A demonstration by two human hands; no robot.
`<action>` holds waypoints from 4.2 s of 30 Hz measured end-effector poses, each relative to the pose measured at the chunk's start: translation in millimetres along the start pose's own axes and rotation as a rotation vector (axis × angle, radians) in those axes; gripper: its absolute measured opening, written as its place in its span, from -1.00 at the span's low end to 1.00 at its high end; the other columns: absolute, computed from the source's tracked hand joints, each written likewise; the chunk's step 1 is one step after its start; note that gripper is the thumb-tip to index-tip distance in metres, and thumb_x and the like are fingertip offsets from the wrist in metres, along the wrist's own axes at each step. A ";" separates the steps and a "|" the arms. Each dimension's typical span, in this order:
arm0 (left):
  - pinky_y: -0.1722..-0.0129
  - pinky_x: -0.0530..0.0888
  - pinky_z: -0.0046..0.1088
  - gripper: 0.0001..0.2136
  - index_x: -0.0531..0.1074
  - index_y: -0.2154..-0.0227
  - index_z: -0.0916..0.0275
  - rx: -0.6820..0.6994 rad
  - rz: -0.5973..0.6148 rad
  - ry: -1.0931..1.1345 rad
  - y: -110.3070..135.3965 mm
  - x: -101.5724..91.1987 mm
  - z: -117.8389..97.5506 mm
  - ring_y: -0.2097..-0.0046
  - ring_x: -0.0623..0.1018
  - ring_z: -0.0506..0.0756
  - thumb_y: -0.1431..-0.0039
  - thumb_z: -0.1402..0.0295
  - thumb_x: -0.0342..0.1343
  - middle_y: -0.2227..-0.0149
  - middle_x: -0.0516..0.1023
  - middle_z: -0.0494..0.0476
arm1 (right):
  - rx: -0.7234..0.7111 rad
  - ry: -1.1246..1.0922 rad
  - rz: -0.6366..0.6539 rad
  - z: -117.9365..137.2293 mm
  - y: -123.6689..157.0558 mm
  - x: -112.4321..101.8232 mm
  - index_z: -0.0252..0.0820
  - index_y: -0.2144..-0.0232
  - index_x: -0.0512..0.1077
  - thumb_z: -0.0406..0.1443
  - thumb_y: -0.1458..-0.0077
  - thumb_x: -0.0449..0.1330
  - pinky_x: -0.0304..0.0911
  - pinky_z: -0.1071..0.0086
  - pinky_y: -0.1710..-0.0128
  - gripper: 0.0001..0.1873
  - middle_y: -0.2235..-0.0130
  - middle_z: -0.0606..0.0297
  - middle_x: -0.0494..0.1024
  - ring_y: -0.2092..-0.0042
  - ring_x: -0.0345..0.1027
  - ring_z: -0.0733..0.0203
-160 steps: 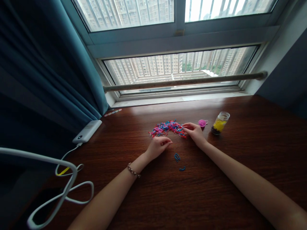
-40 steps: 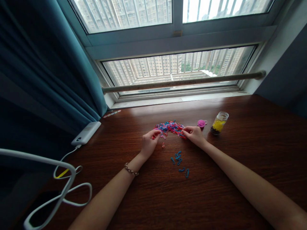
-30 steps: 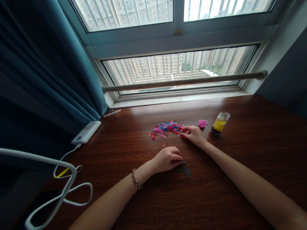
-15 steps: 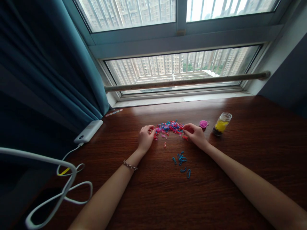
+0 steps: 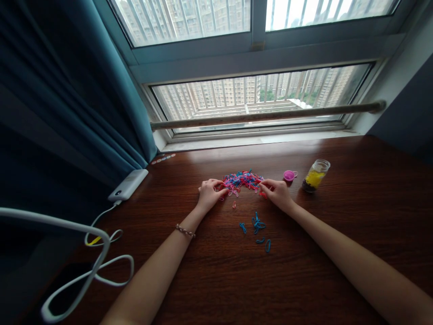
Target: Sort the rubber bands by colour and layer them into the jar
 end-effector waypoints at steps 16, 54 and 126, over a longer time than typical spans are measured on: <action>0.20 0.32 -0.40 -0.84 0.53 0.45 0.15 0.070 -0.049 0.213 1.1 -5.9 -6.8 0.25 0.43 0.08 -0.03 0.26 0.08 0.37 0.53 0.08 | 0.052 -0.002 -0.077 -16.0 0.2 -5.0 -0.20 0.43 0.47 -0.19 -0.07 0.05 0.22 0.42 0.48 -0.74 0.50 0.25 0.53 0.49 0.37 0.21; 0.12 0.31 -0.29 -0.87 0.40 0.48 0.24 0.342 -0.122 0.146 16.8 -16.3 -43.6 0.20 0.42 0.09 -0.10 0.34 0.01 0.35 0.49 0.11 | -0.103 0.280 -0.002 -10.9 -1.0 4.7 -0.10 0.44 0.53 -0.36 -0.01 0.11 0.19 0.28 0.22 -0.82 0.34 0.30 0.56 0.25 0.24 0.12; -0.10 0.17 -0.15 -0.71 0.34 0.09 0.22 0.276 -0.040 -0.030 4.7 6.8 -23.2 -0.13 0.22 0.15 -0.13 0.46 -0.12 -0.02 0.34 0.21 | -0.345 0.126 0.339 1.0 -26.5 40.7 -0.10 0.05 0.35 -0.32 -0.13 0.00 0.19 0.24 -0.02 -0.67 0.00 0.19 0.39 -0.01 0.26 0.16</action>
Point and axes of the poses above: each hand's wrist, its own y-axis away from the middle knuckle, its own x-axis out of the palm, z = x × y, the point moved 6 cm from there along -y, towards the middle knuckle
